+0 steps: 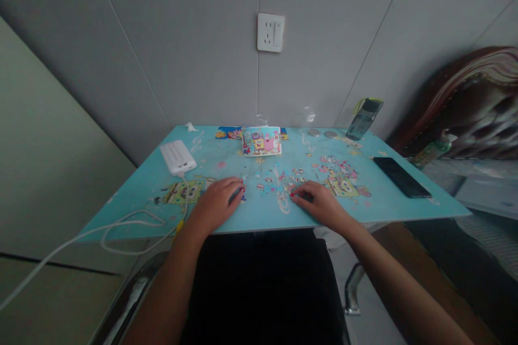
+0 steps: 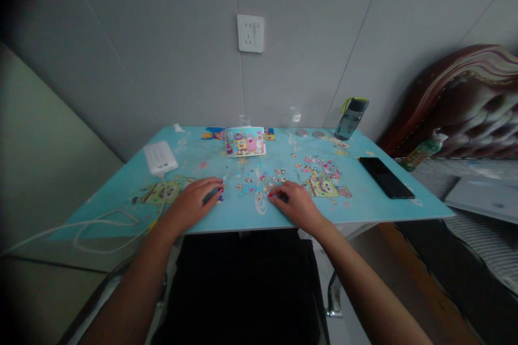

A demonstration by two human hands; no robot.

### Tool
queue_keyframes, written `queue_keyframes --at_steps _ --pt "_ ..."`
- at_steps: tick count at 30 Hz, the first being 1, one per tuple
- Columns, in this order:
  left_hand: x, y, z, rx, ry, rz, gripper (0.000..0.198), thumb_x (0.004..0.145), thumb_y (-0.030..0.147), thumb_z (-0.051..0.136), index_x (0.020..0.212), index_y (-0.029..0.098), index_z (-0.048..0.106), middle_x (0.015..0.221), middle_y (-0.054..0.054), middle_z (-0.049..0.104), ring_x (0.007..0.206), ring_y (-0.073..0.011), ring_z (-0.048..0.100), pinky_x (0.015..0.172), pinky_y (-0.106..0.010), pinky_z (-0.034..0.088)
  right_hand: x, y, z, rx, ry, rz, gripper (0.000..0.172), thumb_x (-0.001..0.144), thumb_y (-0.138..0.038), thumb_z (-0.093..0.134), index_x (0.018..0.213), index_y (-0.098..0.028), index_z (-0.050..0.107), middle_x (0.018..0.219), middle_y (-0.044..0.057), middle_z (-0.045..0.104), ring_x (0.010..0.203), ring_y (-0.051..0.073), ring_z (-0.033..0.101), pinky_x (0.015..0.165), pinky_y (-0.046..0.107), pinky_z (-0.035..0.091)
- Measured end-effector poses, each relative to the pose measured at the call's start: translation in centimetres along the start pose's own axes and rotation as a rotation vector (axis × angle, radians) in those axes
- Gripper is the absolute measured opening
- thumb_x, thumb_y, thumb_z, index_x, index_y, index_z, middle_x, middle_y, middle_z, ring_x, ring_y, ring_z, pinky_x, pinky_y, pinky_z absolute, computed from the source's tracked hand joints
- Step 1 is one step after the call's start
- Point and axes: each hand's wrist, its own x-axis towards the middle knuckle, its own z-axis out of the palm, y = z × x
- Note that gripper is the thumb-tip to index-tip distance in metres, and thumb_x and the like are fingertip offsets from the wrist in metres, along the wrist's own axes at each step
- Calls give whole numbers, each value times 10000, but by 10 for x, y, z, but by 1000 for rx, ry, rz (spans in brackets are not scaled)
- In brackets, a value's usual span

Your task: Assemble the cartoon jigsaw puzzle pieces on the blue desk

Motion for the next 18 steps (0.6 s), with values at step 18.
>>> queue_keyframes --at_steps 18 --pt "-1 0 3 -14 38 9 292 1011 341 467 1213 248 657 1276 -66 669 1208 -240 600 1080 -442 450 7 -67 48 -255 19 -325 341 988 -365 564 1288 -219 632 1287 141 661 1205 319 567 1049 550 406"
